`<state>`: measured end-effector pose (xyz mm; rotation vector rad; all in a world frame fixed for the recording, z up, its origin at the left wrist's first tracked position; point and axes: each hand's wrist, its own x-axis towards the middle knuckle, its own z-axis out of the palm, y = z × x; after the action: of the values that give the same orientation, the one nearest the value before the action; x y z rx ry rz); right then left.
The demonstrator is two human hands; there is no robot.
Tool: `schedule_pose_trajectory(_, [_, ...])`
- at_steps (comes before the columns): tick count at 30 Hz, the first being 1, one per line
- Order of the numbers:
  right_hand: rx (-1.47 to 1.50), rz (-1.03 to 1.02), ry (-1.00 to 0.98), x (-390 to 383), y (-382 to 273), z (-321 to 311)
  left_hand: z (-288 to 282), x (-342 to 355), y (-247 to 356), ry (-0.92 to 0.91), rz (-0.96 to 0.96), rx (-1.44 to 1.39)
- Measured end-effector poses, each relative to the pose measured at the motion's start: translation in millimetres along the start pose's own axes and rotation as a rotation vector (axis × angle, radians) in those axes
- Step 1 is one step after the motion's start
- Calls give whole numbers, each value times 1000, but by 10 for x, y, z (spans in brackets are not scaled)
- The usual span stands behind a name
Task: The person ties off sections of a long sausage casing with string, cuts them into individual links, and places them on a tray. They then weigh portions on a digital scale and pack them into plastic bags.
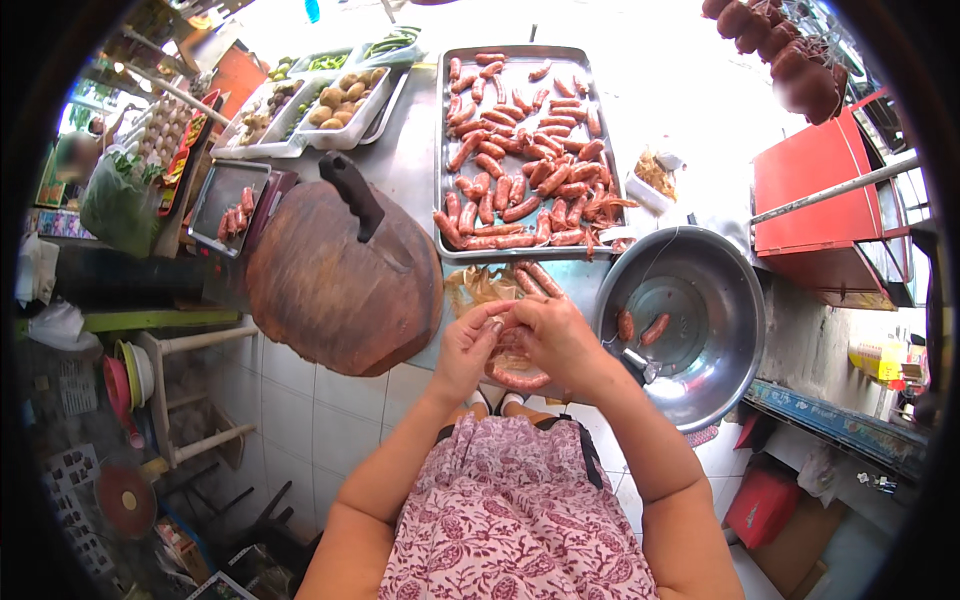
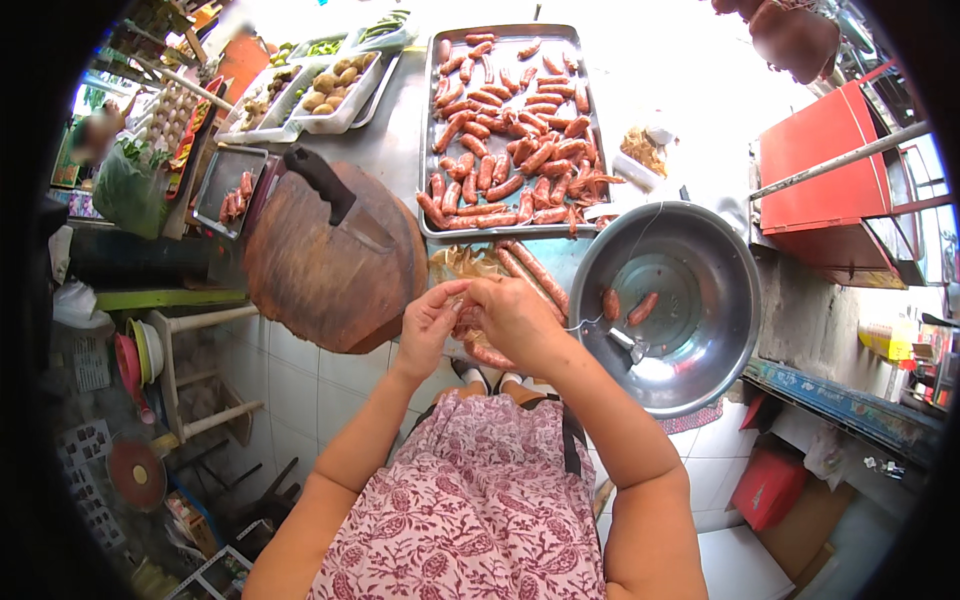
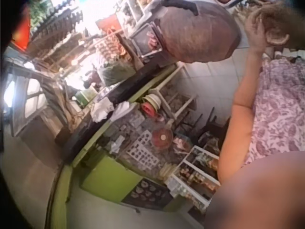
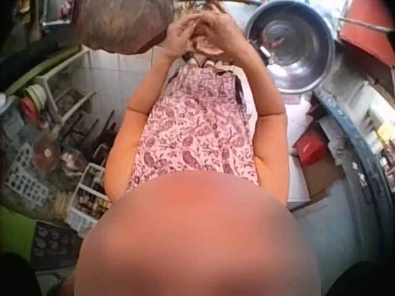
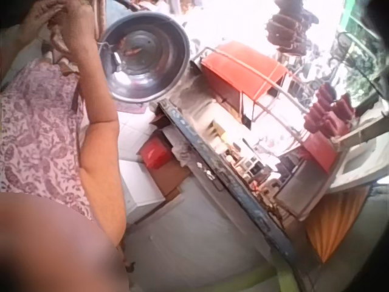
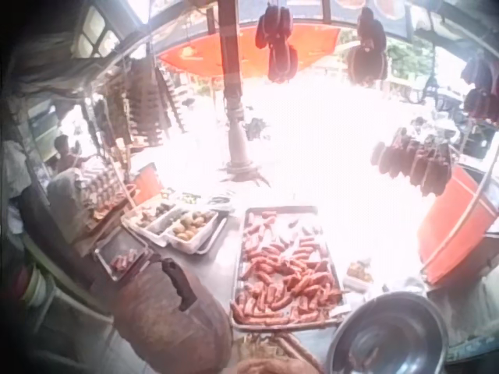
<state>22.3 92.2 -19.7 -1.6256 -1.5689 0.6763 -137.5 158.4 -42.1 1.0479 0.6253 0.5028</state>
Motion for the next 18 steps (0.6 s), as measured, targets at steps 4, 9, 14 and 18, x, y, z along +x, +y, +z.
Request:
schedule_pose_trajectory(4, [203, 35, -92, 29, -74, -91, -249, -43, 90, -80, -75, -101])
schedule_pose_trajectory(9, [8, -34, -153, 119, -287, -212, -419, -18, 282, -329, -203, 55])
schedule_pose_trajectory(14, [116, -114, -286, 182, -594, -405, -360, -59, 442, -582, -136, -59])
schedule_pose_trajectory(18, [216, -69, -278, 216, -643, -420, -276, -210, 457, -548, -189, -110])
